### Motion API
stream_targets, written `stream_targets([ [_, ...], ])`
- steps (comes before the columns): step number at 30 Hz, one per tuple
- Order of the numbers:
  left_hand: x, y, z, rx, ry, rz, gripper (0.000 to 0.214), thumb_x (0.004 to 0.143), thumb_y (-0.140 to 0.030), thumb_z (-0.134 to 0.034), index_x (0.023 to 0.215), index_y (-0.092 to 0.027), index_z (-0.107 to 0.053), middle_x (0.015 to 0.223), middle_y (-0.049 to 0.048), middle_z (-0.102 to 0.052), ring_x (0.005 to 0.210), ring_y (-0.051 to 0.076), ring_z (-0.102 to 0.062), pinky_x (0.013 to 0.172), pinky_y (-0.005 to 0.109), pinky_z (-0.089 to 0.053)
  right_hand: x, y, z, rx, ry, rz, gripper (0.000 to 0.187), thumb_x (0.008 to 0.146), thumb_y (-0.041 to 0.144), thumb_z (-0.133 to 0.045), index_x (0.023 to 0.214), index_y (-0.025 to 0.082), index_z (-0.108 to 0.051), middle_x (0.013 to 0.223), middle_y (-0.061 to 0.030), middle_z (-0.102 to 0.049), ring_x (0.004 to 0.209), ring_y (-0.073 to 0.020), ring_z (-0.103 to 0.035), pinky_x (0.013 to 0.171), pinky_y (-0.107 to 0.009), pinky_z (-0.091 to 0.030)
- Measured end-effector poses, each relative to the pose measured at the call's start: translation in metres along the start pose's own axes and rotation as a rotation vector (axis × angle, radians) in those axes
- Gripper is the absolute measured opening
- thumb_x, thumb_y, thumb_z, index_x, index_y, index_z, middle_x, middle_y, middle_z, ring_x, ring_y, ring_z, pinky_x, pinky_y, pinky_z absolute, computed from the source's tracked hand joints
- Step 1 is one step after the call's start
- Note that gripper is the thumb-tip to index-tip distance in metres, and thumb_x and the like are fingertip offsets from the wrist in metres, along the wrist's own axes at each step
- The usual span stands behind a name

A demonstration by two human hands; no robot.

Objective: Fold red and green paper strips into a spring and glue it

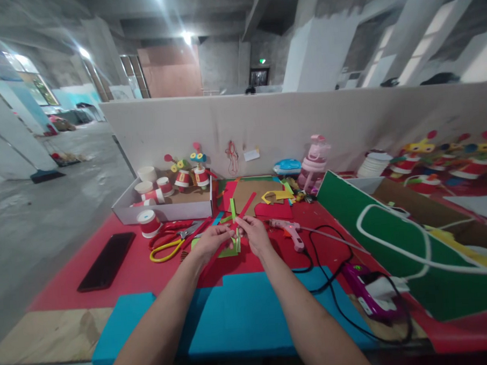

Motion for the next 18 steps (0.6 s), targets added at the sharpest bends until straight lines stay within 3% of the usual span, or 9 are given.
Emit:
stream_targets([
  [3,0.002,0.003,0.0,-0.005,0.008,0.002,0.037,0.071,-0.048,-0.068,0.073,-0.011,-0.065,0.054,0.0031,-0.061,0.051,0.01,-0.051,0.055,0.023,-0.036,0.0,0.0,0.001,-0.028,-0.042,0.024,0.036,0.065,0.051,-0.071,0.06,0.018,-0.057,0.049,0.0044,-0.05,0.045,-0.0077,-0.042,0.046,-0.021,-0.033],
  [8,0.002,0.004,0.002,-0.029,-0.014,-0.01,0.037,0.071,-0.048,-0.068,0.072,-0.011,-0.065,0.056,0.0041,-0.062,0.05,0.01,-0.05,0.054,0.023,-0.036,-0.002,0.002,-0.003,-0.152,0.09,-0.011,0.038,0.065,0.053,-0.071,0.06,0.017,-0.058,0.05,0.0029,-0.053,0.048,-0.0095,-0.046,0.049,-0.023,-0.037],
  [11,0.001,0.005,0.003,-0.014,0.005,0.026,0.039,0.07,-0.05,-0.067,0.072,-0.011,-0.065,0.055,0.0042,-0.062,0.049,0.01,-0.05,0.053,0.023,-0.037,0.0,0.01,0.006,-0.259,-0.08,0.125,0.04,0.066,0.053,-0.07,0.055,0.018,-0.055,0.047,0.0036,-0.051,0.048,-0.0094,-0.045,0.051,-0.023,-0.036],
  [14,0.002,0.009,0.002,-0.013,0.03,0.052,0.04,0.069,-0.05,-0.067,0.073,-0.011,-0.064,0.055,0.0036,-0.062,0.047,0.01,-0.05,0.05,0.023,-0.038,0.001,0.013,0.014,-0.167,-0.218,0.182,0.038,0.065,0.054,-0.07,0.059,0.019,-0.056,0.047,0.0049,-0.049,0.047,-0.009,-0.044,0.051,-0.023,-0.036],
  [18,0.004,0.011,0.003,-0.022,0.003,0.02,0.039,0.07,-0.05,-0.067,0.072,-0.011,-0.061,0.055,0.004,-0.062,0.049,0.01,-0.051,0.05,0.022,-0.038,0.001,0.006,0.008,-0.214,-0.009,0.058,0.04,0.063,0.056,-0.07,0.059,0.018,-0.058,0.048,0.0035,-0.052,0.046,-0.0102,-0.045,0.049,-0.024,-0.036],
])
Point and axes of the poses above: each hand's wrist, its own x-axis towards the middle knuckle, its own z-axis out of the back of the hand, y = z × x, the point moved 3 cm from there along x, towards the middle knuckle
